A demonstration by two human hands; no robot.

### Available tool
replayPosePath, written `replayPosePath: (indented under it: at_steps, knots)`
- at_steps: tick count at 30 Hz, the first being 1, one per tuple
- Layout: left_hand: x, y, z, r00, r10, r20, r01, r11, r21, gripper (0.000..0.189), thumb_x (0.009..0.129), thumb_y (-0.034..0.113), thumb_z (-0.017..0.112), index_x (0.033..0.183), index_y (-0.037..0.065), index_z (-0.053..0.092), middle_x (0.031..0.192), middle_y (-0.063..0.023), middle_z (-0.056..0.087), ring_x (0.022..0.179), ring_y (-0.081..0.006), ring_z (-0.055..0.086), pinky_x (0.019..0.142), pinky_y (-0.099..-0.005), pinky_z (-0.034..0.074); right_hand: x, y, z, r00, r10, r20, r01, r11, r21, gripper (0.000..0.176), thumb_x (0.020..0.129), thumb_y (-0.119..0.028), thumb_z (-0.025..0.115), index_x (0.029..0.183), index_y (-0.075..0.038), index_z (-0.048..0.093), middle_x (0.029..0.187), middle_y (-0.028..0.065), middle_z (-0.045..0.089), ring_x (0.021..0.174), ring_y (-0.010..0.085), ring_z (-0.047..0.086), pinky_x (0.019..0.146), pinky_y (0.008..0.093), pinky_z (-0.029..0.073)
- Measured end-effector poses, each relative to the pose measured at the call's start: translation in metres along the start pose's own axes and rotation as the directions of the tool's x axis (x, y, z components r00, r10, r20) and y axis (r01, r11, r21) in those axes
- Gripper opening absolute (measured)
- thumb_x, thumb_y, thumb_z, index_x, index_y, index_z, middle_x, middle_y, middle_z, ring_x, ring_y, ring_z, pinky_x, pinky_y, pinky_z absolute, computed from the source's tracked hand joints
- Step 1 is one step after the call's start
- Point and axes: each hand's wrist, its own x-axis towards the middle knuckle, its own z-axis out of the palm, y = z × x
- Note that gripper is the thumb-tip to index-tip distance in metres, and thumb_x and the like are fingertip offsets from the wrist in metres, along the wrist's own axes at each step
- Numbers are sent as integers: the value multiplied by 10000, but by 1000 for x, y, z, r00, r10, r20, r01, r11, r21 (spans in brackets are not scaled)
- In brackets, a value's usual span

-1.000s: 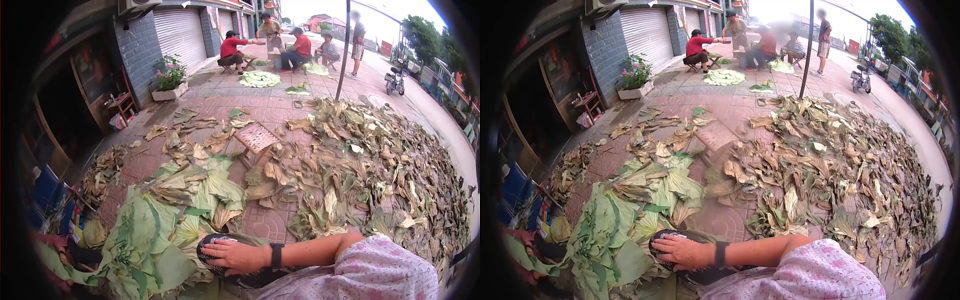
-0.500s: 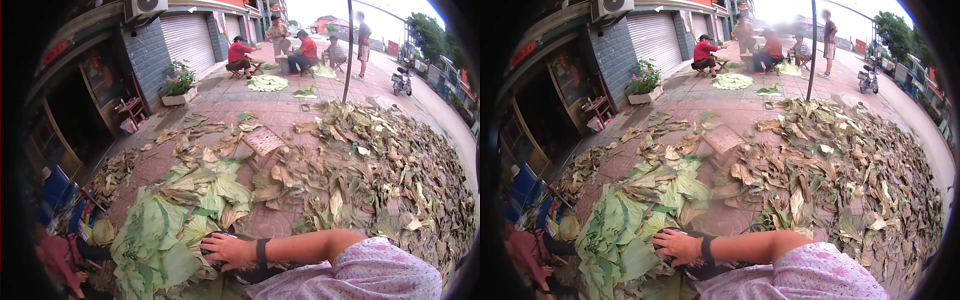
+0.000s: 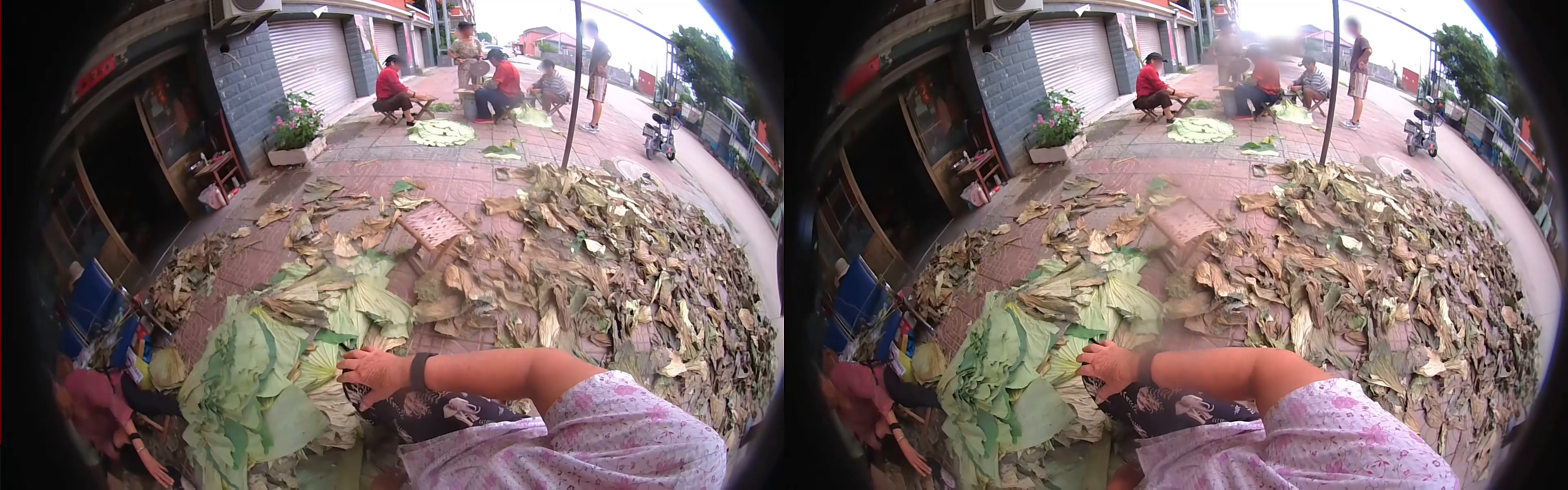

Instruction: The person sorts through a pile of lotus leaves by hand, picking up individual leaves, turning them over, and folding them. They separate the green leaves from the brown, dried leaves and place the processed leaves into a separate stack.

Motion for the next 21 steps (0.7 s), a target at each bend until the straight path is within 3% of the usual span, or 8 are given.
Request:
replayPosePath:
  at_steps: [3, 6, 9, 15, 18, 21]
  knots:
    - [0, -18, 12, 999, 33, -10, -33, 999, -1, 372, 939, 307, 584, 1197, 44, 635, 1097, -182, 692, 972, -376, 651, 820, -458, 525, 1, 9, -7, 995, 59, 78, -62, 997, 42, 784, 678, -559, 779, 1329, -178, 563, 1332, 74, 508, 1258, 287, 447, 986, 469, 392]
    - [1, -30, 20, 998, 58, -25, -58, 998, -1, 373, 937, 307, 585, 1197, 45, 636, 1102, -187, 691, 977, -383, 650, 823, -462, 525, 4, 13, -21, 972, 114, 204, -135, 987, 91, 799, 717, -547, 770, 1364, -144, 529, 1393, 103, 483, 1306, 324, 420, 1014, 487, 403]
    - [-3, -9, 4, 1000, -1, -29, 2, 999, 42, 381, 928, 326, 570, 1202, 70, 638, 1158, -241, 652, 1075, -435, 606, 874, -497, 501, 9, 17, -26, 952, 144, 270, -180, 977, 116, 801, 720, -554, 764, 1363, -135, 535, 1354, 119, 510, 1277, 343, 449, 987, 496, 427]
    - [-13, 29, -19, 996, 3, -87, -1, 999, 33, 454, 927, 403, 577, 1240, 78, 619, 1218, -236, 631, 1143, -426, 585, 923, -490, 486, 29, 23, -19, 919, 212, 331, -262, 959, 112, 685, 730, -563, 730, 1216, -90, 634, 1173, 149, 615, 1139, 363, 561, 906, 474, 491]
    - [-19, 50, -33, 995, -75, -59, 80, 994, 78, 461, 930, 401, 583, 1270, 90, 602, 1254, -231, 617, 1157, -419, 579, 930, -489, 481, 28, 17, -14, 940, 258, 225, -282, 956, 80, 597, 747, -545, 715, 1102, -66, 673, 1053, 147, 655, 1040, 370, 609, 854, 462, 515]
    - [-14, 37, -26, 998, -12, -58, 16, 998, 62, 463, 930, 386, 597, 1298, 104, 587, 1292, -220, 601, 1168, -405, 578, 945, -484, 475, 19, 14, -6, 980, 200, 10, -200, 978, 65, 524, 781, -516, 695, 1042, -62, 681, 989, 142, 664, 976, 373, 628, 821, 460, 525]
